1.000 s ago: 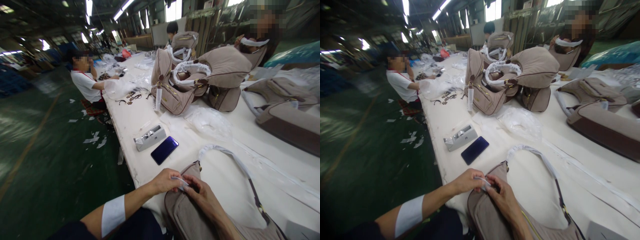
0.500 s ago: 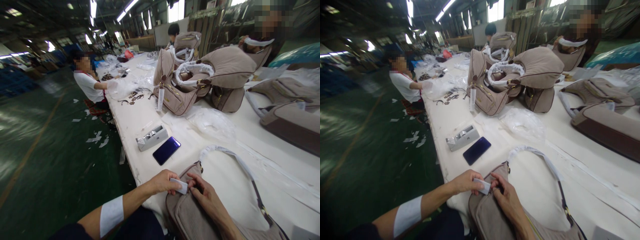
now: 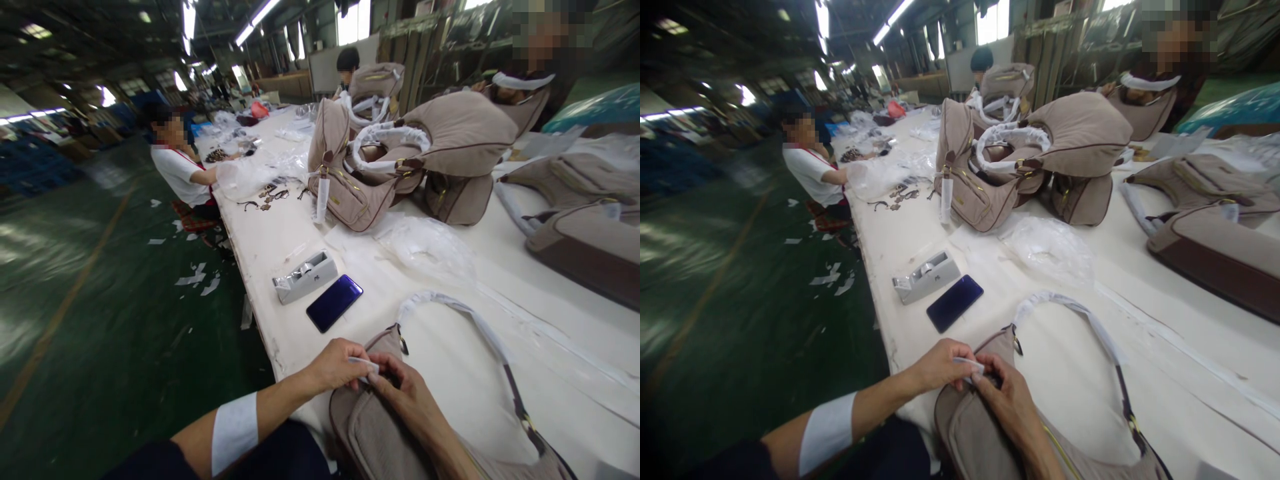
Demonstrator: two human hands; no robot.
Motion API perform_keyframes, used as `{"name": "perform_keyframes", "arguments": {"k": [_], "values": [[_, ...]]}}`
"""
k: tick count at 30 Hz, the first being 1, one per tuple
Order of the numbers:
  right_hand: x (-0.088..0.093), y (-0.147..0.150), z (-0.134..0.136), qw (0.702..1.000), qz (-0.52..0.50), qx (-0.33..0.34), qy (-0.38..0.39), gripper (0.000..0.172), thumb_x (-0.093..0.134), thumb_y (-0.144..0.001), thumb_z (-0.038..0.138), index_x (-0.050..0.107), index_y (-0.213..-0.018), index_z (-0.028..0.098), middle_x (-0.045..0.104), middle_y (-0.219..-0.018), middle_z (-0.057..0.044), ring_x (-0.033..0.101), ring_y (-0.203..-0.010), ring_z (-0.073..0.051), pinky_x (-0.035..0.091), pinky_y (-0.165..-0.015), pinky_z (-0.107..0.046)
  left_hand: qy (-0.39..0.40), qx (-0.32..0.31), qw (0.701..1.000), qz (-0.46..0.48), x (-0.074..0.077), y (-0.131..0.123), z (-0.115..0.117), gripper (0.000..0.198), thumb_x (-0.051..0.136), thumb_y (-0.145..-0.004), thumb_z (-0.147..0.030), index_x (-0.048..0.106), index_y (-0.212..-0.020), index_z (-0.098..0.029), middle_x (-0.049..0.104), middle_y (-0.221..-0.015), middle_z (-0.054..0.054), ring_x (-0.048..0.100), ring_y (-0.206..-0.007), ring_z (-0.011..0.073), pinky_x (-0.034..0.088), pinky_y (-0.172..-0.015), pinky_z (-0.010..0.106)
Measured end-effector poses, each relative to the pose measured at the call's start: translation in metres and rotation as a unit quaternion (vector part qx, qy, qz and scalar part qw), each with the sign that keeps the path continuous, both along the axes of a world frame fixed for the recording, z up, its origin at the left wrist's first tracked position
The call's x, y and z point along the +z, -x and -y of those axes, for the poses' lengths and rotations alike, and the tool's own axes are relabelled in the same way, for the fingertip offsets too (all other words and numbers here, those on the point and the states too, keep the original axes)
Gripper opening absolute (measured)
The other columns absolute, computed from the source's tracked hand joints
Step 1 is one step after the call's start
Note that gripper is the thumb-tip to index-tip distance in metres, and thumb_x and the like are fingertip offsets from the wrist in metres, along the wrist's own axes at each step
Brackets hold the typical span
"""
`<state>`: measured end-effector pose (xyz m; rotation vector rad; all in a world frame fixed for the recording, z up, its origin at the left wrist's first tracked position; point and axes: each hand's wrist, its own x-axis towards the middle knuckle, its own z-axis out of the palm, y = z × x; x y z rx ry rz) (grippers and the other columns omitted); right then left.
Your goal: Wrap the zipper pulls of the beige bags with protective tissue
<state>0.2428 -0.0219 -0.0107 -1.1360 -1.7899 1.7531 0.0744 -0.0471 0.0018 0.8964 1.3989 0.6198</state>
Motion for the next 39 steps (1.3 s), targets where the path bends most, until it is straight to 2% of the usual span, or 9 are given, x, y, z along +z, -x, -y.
{"name": "perform_keyframes", "arguments": {"k": [3, 7, 11, 16, 18, 20, 23, 33, 39], "values": [[-0.003, -0.001, 0.001, 1.0, 0.001, -0.009, 0.008, 0.032, 0.056, -0.079, 0.039, 0.062, -0.1, 0.016, 0.067, -0.081, -0.005, 0.061, -0.083, -0.023, 0.044, -0.077, -0.033, 0.013, 0.01, 1.0, 0.019, 0.001, 0.001, 0.0, 0.032, 0.067, -0.065, -0.041, 0.057, -0.076, -0.013, 0.057, -0.053, -0.002, 0.052, -0.04, 0.0082, 0.038, -0.039, 0.017], [-0.008, -0.003, 0.003, 0.999, 0.007, -0.028, 0.022, 0.032, 0.056, -0.078, 0.038, 0.062, -0.1, 0.016, 0.066, -0.08, -0.004, 0.059, -0.079, -0.022, 0.043, -0.073, -0.032, 0.057, 0.03, 0.992, 0.107, 0.0, 0.012, 0.003, 0.048, 0.067, -0.065, -0.05, 0.054, -0.093, -0.014, 0.065, -0.067, 0.003, 0.06, -0.047, 0.0118, 0.044, -0.043, 0.019], [-0.007, -0.003, 0.002, 0.999, 0.013, -0.026, 0.026, 0.03, 0.056, -0.077, 0.038, 0.062, -0.096, 0.015, 0.064, -0.078, -0.004, 0.058, -0.076, -0.021, 0.042, -0.071, -0.032, 0.088, 0.036, 0.984, 0.148, -0.004, 0.02, 0.008, 0.04, 0.072, -0.059, -0.037, 0.06, -0.087, -0.011, 0.068, -0.076, 0.007, 0.059, -0.049, 0.0096, 0.043, -0.042, 0.018], [0.0, 0.002, 0.0, 1.0, -0.004, -0.001, 0.028, 0.042, 0.057, -0.077, 0.037, 0.056, -0.113, 0.015, 0.066, -0.094, -0.006, 0.059, -0.091, -0.023, 0.041, -0.082, -0.033, 0.092, 0.064, 0.988, 0.106, -0.007, 0.012, 0.007, 0.019, 0.062, -0.057, -0.024, 0.057, -0.071, -0.013, 0.065, -0.061, 0.001, 0.056, -0.043, 0.0092, 0.038, -0.037, 0.016], [0.003, 0.005, 0.0, 0.999, -0.02, 0.022, 0.03, 0.034, 0.055, -0.078, 0.036, 0.06, -0.105, 0.016, 0.067, -0.092, -0.005, 0.059, -0.088, -0.023, 0.042, -0.079, -0.032, 0.079, 0.068, 0.99, 0.09, -0.007, 0.009, 0.006, 0.016, 0.061, -0.057, -0.023, 0.056, -0.069, -0.013, 0.063, -0.057, 0.0, 0.055, -0.042, 0.0088, 0.038, -0.038, 0.016], [0.004, 0.008, 0.0, 1.0, -0.005, 0.023, 0.018, 0.023, 0.054, -0.078, 0.036, 0.064, -0.085, 0.016, 0.065, -0.077, -0.003, 0.058, -0.076, -0.021, 0.042, -0.069, -0.029, 0.062, 0.074, 0.992, 0.079, -0.005, 0.008, 0.007, 0.014, 0.06, -0.058, -0.022, 0.056, -0.067, -0.013, 0.061, -0.053, -0.001, 0.054, -0.042, 0.0082, 0.038, -0.039, 0.015], [0.002, 0.01, 0.002, 1.0, 0.022, -0.001, 0.002, 0.024, 0.053, -0.077, 0.038, 0.061, -0.068, 0.017, 0.059, -0.064, -0.001, 0.052, -0.064, -0.018, 0.038, -0.059, -0.027, 0.038, 0.079, 0.993, 0.073, -0.003, 0.008, 0.012, 0.015, 0.059, -0.061, -0.025, 0.056, -0.07, -0.013, 0.058, -0.05, -0.003, 0.053, -0.04, 0.0078, 0.037, -0.037, 0.015], [-0.004, 0.011, 0.007, 0.999, 0.025, -0.013, -0.015, 0.026, 0.052, -0.078, 0.04, 0.061, -0.069, 0.018, 0.058, -0.064, -0.001, 0.052, -0.065, -0.018, 0.038, -0.061, -0.026, 0.042, 0.084, 0.992, 0.084, -0.005, 0.008, 0.018, 0.02, 0.059, -0.062, -0.025, 0.055, -0.079, -0.014, 0.059, -0.055, -0.003, 0.053, -0.039, 0.0078, 0.035, -0.035, 0.015], [-0.007, 0.01, 0.009, 0.999, 0.033, -0.006, -0.029, 0.029, 0.052, -0.079, 0.042, 0.062, -0.069, 0.017, 0.06, -0.065, -0.002, 0.054, -0.067, -0.019, 0.038, -0.062, -0.027, 0.059, 0.087, 0.991, 0.077, -0.007, 0.008, 0.014, 0.016, 0.057, -0.056, -0.02, 0.054, -0.07, -0.014, 0.058, -0.051, -0.003, 0.05, -0.035, 0.0072, 0.033, -0.034, 0.014]]}}
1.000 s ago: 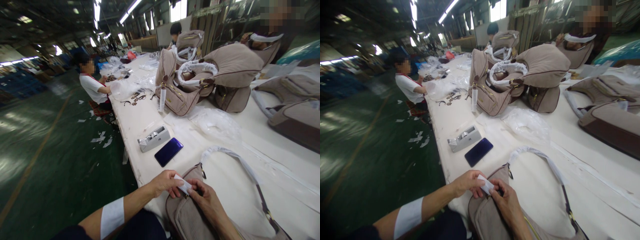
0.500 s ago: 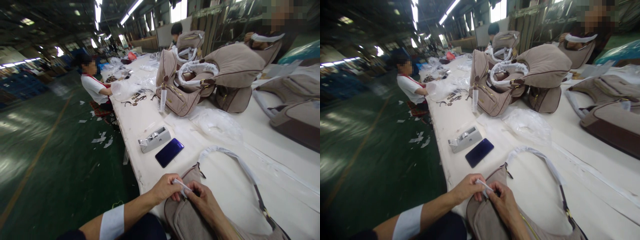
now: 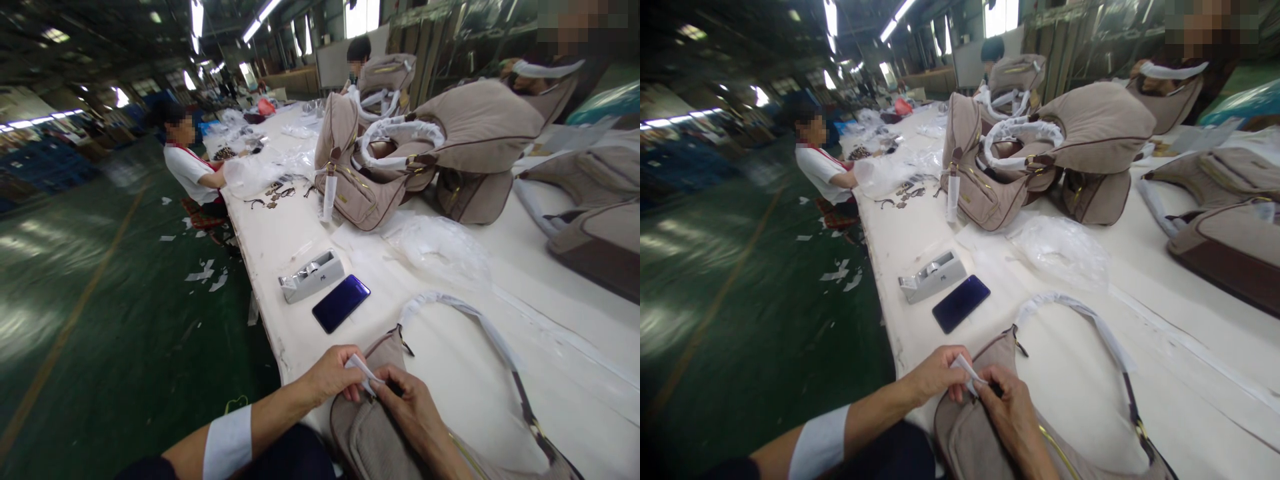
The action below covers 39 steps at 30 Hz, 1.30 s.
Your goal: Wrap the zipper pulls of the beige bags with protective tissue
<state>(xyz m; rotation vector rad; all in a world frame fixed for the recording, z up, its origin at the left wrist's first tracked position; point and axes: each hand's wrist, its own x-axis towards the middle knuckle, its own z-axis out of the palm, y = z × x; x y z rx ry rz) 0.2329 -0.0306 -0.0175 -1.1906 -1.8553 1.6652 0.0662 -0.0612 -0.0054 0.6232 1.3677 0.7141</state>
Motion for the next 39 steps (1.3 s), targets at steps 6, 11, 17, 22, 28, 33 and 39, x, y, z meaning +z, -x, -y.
{"name": "perform_keyframes", "arguments": {"k": [6, 11, 17, 22, 28, 33, 39], "values": [[0.005, -0.003, 0.0, 0.999, -0.007, 0.025, -0.036, 0.033, 0.047, -0.085, 0.043, 0.063, -0.068, 0.019, 0.063, -0.069, -0.003, 0.056, -0.07, -0.02, 0.041, -0.065, -0.029, 0.003, 0.03, 0.999, -0.012, 0.001, -0.007, 0.005, 0.017, 0.056, -0.057, -0.024, 0.058, -0.07, -0.013, 0.057, -0.051, -0.003, 0.046, -0.032, 0.0047, 0.029, -0.032, 0.013], [0.011, -0.008, 0.005, 0.983, -0.002, 0.111, -0.144, 0.028, 0.041, -0.091, 0.034, 0.065, -0.083, 0.024, 0.066, -0.08, -0.003, 0.059, -0.079, -0.019, 0.036, -0.092, -0.038, 0.009, 0.04, 0.999, -0.003, 0.002, -0.009, 0.011, 0.017, 0.055, -0.058, -0.024, 0.057, -0.071, -0.014, 0.057, -0.051, -0.003, 0.046, -0.033, 0.0048, 0.029, -0.032, 0.013], [-0.002, -0.011, 0.014, 0.964, 0.03, 0.098, -0.245, 0.013, 0.05, -0.088, 0.031, 0.063, -0.089, 0.026, 0.067, -0.087, -0.003, 0.06, -0.086, -0.021, 0.039, -0.088, -0.04, 0.045, 0.053, 0.997, 0.04, 0.003, -0.005, 0.012, 0.02, 0.059, -0.058, -0.026, 0.056, -0.074, -0.014, 0.059, -0.052, -0.002, 0.048, -0.034, 0.006, 0.03, -0.032, 0.014], [-0.006, -0.01, 0.013, 0.97, 0.027, 0.084, -0.226, 0.016, 0.046, -0.091, 0.03, 0.061, -0.087, 0.025, 0.066, -0.082, -0.001, 0.06, -0.081, -0.019, 0.038, -0.089, -0.038, 0.007, -0.015, 0.997, 0.075, -0.001, 0.006, 0.012, 0.024, 0.066, -0.061, -0.027, 0.057, -0.079, -0.013, 0.062, -0.058, -0.001, 0.054, -0.04, 0.0079, 0.036, -0.036, 0.015], [-0.009, -0.012, 0.013, 0.965, 0.033, 0.098, -0.242, 0.019, 0.041, -0.092, 0.026, 0.058, -0.085, 0.025, 0.064, -0.079, 0.0, 0.06, -0.077, -0.018, 0.034, -0.094, -0.041, -0.005, -0.034, 0.996, 0.083, -0.005, 0.011, 0.014, 0.027, 0.069, -0.063, -0.031, 0.057, -0.079, -0.013, 0.063, -0.059, 0.0, 0.055, -0.041, 0.0077, 0.037, -0.038, 0.016], [-0.011, -0.011, 0.011, 0.952, 0.027, 0.112, -0.282, 0.019, 0.039, -0.092, 0.021, 0.057, -0.085, 0.024, 0.062, -0.078, -0.001, 0.06, -0.076, -0.017, 0.035, -0.092, -0.041, -0.009, -0.052, 0.992, 0.113, -0.006, 0.015, 0.018, 0.037, 0.077, -0.058, -0.034, 0.059, -0.081, -0.011, 0.064, -0.062, 0.002, 0.06, -0.049, 0.01, 0.045, -0.047, 0.018], [-0.009, -0.009, 0.011, 0.942, 0.026, 0.134, -0.306, 0.018, 0.038, -0.091, 0.013, 0.051, -0.084, 0.022, 0.061, -0.082, -0.002, 0.058, -0.082, -0.017, 0.032, -0.094, -0.043, 0.057, 0.002, 0.994, 0.098, -0.004, 0.008, 0.015, 0.037, 0.073, -0.059, -0.039, 0.055, -0.077, -0.012, 0.064, -0.058, 0.002, 0.058, -0.043, 0.0116, 0.043, -0.041, 0.02]]}}
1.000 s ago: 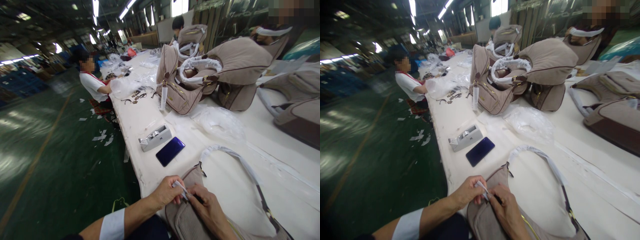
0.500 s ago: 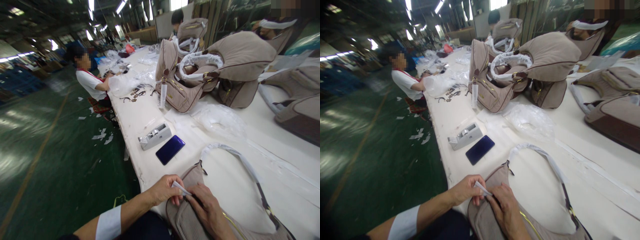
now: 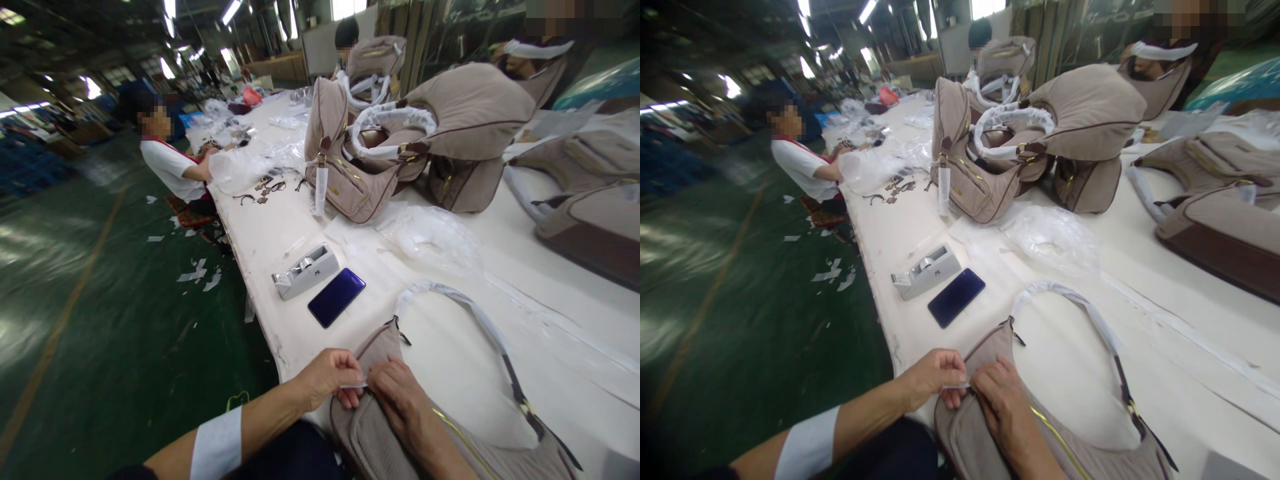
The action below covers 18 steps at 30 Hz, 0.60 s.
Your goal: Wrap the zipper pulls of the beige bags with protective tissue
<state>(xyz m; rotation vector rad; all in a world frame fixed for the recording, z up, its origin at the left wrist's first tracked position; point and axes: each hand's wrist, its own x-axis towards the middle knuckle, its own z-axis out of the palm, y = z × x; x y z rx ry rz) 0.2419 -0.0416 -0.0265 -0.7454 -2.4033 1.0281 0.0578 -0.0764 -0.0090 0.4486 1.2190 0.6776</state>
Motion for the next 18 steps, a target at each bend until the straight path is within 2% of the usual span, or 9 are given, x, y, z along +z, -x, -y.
{"name": "perform_keyframes", "arguments": {"k": [3, 7, 9, 11, 13, 16, 18], "values": [[0.0, 0.0, 0.001, 1.0, -0.003, 0.016, -0.011, 0.018, 0.038, -0.089, 0.008, 0.05, -0.084, 0.021, 0.06, -0.083, -0.002, 0.056, -0.084, -0.018, 0.032, -0.095, -0.044, 0.039, -0.026, 0.999, -0.015, 0.002, 0.002, -0.006, 0.042, 0.076, -0.05, -0.028, 0.053, -0.082, -0.015, 0.063, -0.057, -0.001, 0.056, -0.041, 0.0112, 0.043, -0.04, 0.02], [-0.001, 0.0, 0.001, 0.999, 0.009, 0.014, -0.045, 0.021, 0.041, -0.085, 0.004, 0.053, -0.092, 0.019, 0.062, -0.089, -0.005, 0.055, -0.088, -0.019, 0.031, -0.097, -0.046, 0.064, -0.111, 0.991, -0.045, 0.001, 0.006, -0.008, 0.035, 0.072, -0.056, -0.038, 0.056, -0.072, -0.012, 0.06, -0.055, 0.0, 0.053, -0.038, 0.0095, 0.039, -0.038, 0.019], [0.005, 0.001, 0.004, 0.998, 0.032, 0.0, -0.061, 0.021, 0.041, -0.085, 0.005, 0.055, -0.092, 0.019, 0.063, -0.088, -0.006, 0.055, -0.088, -0.02, 0.032, -0.097, -0.047, 0.053, -0.132, 0.987, -0.071, 0.001, 0.003, -0.003, 0.035, 0.069, -0.06, -0.044, 0.055, -0.069, -0.013, 0.058, -0.053, -0.001, 0.05, -0.036, 0.0084, 0.035, -0.037, 0.019], [0.016, 0.0, 0.009, 0.995, 0.065, -0.019, -0.067, 0.019, 0.044, -0.086, 0.009, 0.058, -0.094, 0.021, 0.064, -0.087, -0.004, 0.054, -0.089, -0.019, 0.03, -0.1, -0.047, 0.021, -0.127, 0.986, -0.11, 0.001, -0.003, 0.001, 0.038, 0.064, -0.065, -0.05, 0.05, -0.065, -0.015, 0.052, -0.048, -0.005, 0.045, -0.034, 0.0067, 0.031, -0.036, 0.017], [0.03, -0.005, 0.015, 0.991, 0.104, -0.04, -0.079, 0.019, 0.047, -0.089, 0.018, 0.057, -0.104, 0.024, 0.064, -0.094, -0.003, 0.053, -0.098, -0.019, 0.028, -0.103, -0.048, -0.017, -0.122, 0.984, -0.131, 0.002, -0.007, 0.003, 0.04, 0.059, -0.07, -0.054, 0.045, -0.063, -0.017, 0.046, -0.043, -0.007, 0.042, -0.034, 0.0066, 0.028, -0.037, 0.017], [0.051, -0.03, 0.028, 0.98, 0.137, -0.087, -0.118, 0.027, 0.045, -0.091, 0.024, 0.052, -0.117, 0.025, 0.06, -0.113, -0.006, 0.048, -0.111, -0.021, 0.029, -0.104, -0.049, -0.044, -0.148, 0.983, -0.103, 0.002, -0.009, -0.002, 0.04, 0.057, -0.074, -0.053, 0.044, -0.061, -0.017, 0.047, -0.044, -0.006, 0.045, -0.039, 0.0076, 0.031, -0.042, 0.018], [0.061, -0.068, 0.044, 0.97, 0.112, -0.166, -0.139, 0.029, 0.044, -0.091, 0.02, 0.053, -0.118, 0.022, 0.06, -0.115, -0.007, 0.051, -0.109, -0.02, 0.034, -0.101, -0.042, -0.045, -0.171, 0.98, -0.093, 0.002, -0.009, -0.006, 0.04, 0.056, -0.075, -0.052, 0.044, -0.061, -0.017, 0.051, -0.045, -0.004, 0.047, -0.043, 0.009, 0.033, -0.045, 0.019]]}}
